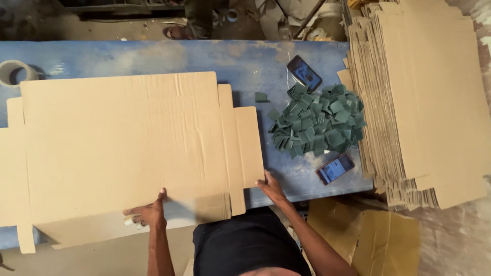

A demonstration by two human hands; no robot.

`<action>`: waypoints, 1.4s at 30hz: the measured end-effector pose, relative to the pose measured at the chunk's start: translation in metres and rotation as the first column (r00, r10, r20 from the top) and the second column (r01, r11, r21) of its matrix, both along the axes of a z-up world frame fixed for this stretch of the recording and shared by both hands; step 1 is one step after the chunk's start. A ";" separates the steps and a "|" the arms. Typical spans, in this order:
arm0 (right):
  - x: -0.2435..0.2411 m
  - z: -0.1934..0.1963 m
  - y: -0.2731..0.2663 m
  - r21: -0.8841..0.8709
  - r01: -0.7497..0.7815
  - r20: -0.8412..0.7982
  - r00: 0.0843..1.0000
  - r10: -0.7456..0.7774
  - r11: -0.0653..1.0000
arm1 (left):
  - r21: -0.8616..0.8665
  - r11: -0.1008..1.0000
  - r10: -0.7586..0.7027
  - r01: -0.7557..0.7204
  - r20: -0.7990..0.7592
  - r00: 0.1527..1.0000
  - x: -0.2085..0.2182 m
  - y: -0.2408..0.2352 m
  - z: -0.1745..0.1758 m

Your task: The person folds cardboard sheets into boxes and places ceramic tiles inside them along with protective packaging materials.

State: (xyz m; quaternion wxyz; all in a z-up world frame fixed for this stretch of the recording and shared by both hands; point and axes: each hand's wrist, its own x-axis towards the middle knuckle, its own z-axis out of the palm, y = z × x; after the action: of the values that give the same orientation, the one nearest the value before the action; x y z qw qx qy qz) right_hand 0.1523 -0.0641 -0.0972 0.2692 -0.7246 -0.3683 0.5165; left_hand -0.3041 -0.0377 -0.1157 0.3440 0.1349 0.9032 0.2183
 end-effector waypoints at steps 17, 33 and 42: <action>0.177 0.049 0.068 -0.012 -0.261 0.732 0.656 0.187 0.965 | 0.250 0.716 -0.640 0.652 -0.139 0.756 0.250 -0.046 0.169; 0.200 0.071 -0.076 0.217 -0.065 0.036 0.998 0.058 0.974 | -0.205 0.029 -0.981 0.978 -0.196 -0.012 0.450 0.134 0.051; 0.209 0.046 -0.158 -0.015 0.044 0.053 0.998 -0.044 0.999 | -0.031 0.070 -0.976 0.997 -0.209 0.062 0.472 0.141 0.072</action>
State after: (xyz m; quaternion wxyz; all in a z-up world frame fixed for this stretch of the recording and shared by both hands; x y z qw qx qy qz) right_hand 0.3612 -0.2222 -0.0511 0.2648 -0.7481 -0.3551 0.4941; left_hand 0.1682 0.1033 -0.0438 0.3108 0.7514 0.5812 -0.0322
